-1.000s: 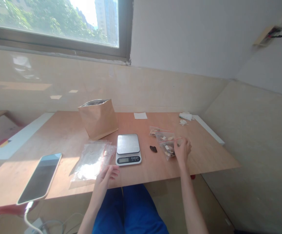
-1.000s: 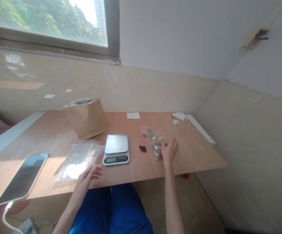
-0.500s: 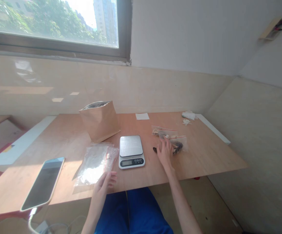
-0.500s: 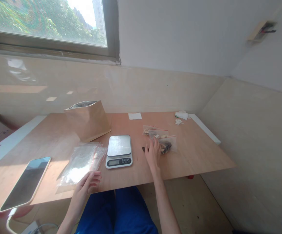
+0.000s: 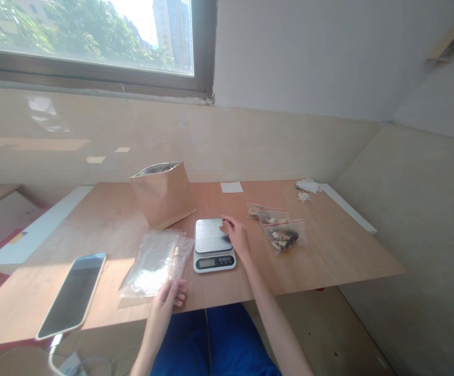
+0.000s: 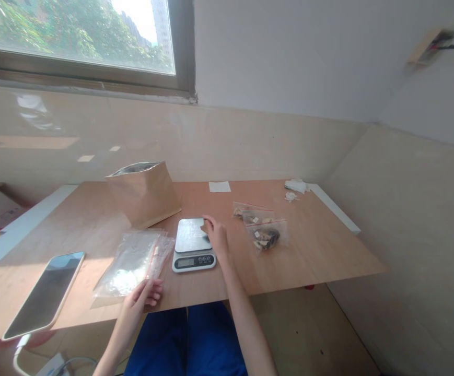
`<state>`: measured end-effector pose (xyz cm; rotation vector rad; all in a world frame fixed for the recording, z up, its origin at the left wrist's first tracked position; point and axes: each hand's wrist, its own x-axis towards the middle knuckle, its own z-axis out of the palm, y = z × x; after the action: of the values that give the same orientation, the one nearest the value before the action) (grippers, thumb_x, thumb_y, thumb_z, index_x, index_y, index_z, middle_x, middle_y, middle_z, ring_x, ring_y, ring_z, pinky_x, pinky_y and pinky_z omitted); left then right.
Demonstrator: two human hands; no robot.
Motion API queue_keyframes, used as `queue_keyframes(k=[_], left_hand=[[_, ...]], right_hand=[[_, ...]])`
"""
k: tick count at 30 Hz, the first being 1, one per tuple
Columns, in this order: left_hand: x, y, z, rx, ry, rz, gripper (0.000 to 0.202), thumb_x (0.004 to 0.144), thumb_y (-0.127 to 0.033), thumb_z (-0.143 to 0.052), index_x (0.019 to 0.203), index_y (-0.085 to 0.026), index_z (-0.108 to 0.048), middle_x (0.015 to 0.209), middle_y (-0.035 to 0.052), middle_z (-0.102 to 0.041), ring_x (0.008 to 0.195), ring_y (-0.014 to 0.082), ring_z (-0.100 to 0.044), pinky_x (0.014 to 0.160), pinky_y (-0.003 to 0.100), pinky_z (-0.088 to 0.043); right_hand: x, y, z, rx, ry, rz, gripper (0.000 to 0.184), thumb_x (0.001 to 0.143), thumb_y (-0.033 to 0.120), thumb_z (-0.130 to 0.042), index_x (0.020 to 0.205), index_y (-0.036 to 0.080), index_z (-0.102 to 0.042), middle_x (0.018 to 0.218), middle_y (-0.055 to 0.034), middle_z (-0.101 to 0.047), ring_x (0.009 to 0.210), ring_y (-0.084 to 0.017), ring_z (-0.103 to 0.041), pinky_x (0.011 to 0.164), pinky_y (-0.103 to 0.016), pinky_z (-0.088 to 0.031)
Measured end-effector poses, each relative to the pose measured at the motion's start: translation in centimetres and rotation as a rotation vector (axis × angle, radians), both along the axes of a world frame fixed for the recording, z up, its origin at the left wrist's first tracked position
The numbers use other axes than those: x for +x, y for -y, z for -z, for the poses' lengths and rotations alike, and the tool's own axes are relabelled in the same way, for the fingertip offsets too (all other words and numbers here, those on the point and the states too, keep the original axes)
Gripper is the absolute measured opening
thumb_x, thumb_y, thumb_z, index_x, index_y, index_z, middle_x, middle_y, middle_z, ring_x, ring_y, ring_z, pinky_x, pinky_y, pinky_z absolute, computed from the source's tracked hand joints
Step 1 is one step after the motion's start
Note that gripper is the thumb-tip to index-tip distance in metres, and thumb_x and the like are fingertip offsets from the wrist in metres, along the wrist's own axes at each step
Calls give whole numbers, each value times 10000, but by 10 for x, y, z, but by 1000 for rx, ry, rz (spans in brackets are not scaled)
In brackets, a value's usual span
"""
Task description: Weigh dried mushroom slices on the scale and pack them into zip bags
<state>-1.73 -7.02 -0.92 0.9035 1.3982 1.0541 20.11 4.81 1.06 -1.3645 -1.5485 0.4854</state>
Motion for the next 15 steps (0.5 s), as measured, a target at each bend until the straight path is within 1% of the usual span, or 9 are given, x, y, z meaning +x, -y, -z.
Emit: queue_keyframes(k=[1, 3, 5, 7, 9, 11, 13, 15], left_hand=[[0, 1, 0, 2, 0, 1, 600, 514, -693, -635, 733, -135, -653, 625, 50, -625, 543, 126, -556, 501, 227, -470], [1, 2, -1, 1, -10, 18, 611, 536, -707, -606, 761, -140, -646, 601, 33, -600, 477, 113, -519, 427, 222, -431], [0, 2, -6, 11, -39, 45, 619, 573, -724, -555, 786, -148, -637, 604, 19, -581, 405, 93, -456, 346, 216, -359], [-2, -3, -16, 61, -112, 48, 578, 643, -701, -507, 802, -159, -631, 653, 23, -590, 408, 90, -442, 337, 215, -334], [-5, -16, -35, 185, -242, -20, 477, 738, -614, -474, 826, -173, -633, 741, 34, -616, 507, 108, -497, 427, 225, -400], [-9, -39, -60, 384, -409, -176, 384, 789, -523, -470, 861, -185, -636, 834, 41, -636, 639, 135, -548, 592, 265, -469], [-12, -71, -89, 623, -550, -367, 311, 823, -418, -482, 983, -193, -627, 989, 55, -621, 845, 163, -560, 786, 316, -458], [-16, -110, -117, 783, -671, -564, 315, 831, -340, -505, 1077, -170, -604, 1079, 83, -581, 956, 185, -524, 850, 349, -431]], right_hand=[[-7, -5, -1, -2, 16, -22, 270, 852, 190, -432, 997, 192, -660, 1025, -70, -686, 943, -181, -618, 853, -326, -454], [-14, -10, 4, 8, 61, -39, 254, 843, 189, -444, 953, 192, -674, 992, -68, -692, 952, -193, -608, 876, -346, -440], [-10, -4, 16, 47, 73, 19, 274, 853, 198, -420, 968, 183, -667, 1025, -83, -676, 996, -202, -585, 912, -364, -419], [3, 12, 32, 77, 41, 127, 308, 867, 213, -380, 1025, 169, -642, 1077, -106, -646, 1027, -205, -564, 924, -371, -414], [19, 36, 47, 58, 20, 215, 314, 861, 219, -368, 1008, 154, -638, 1019, -122, -646, 973, -211, -578, 879, -372, -441], [35, 61, 58, 7, 10, 256, 298, 845, 213, -370, 934, 149, -647, 930, -120, -649, 890, -213, -594, 824, -368, -465], [45, 83, 62, -32, 4, 262, 282, 836, 203, -369, 878, 159, -645, 887, -107, -649, 852, -212, -597, 796, -362, -472], [48, 98, 60, -51, 4, 261, 270, 826, 187, -370, 837, 170, -639, 866, -95, -651, 833, -211, -598, 779, -356, -473]])
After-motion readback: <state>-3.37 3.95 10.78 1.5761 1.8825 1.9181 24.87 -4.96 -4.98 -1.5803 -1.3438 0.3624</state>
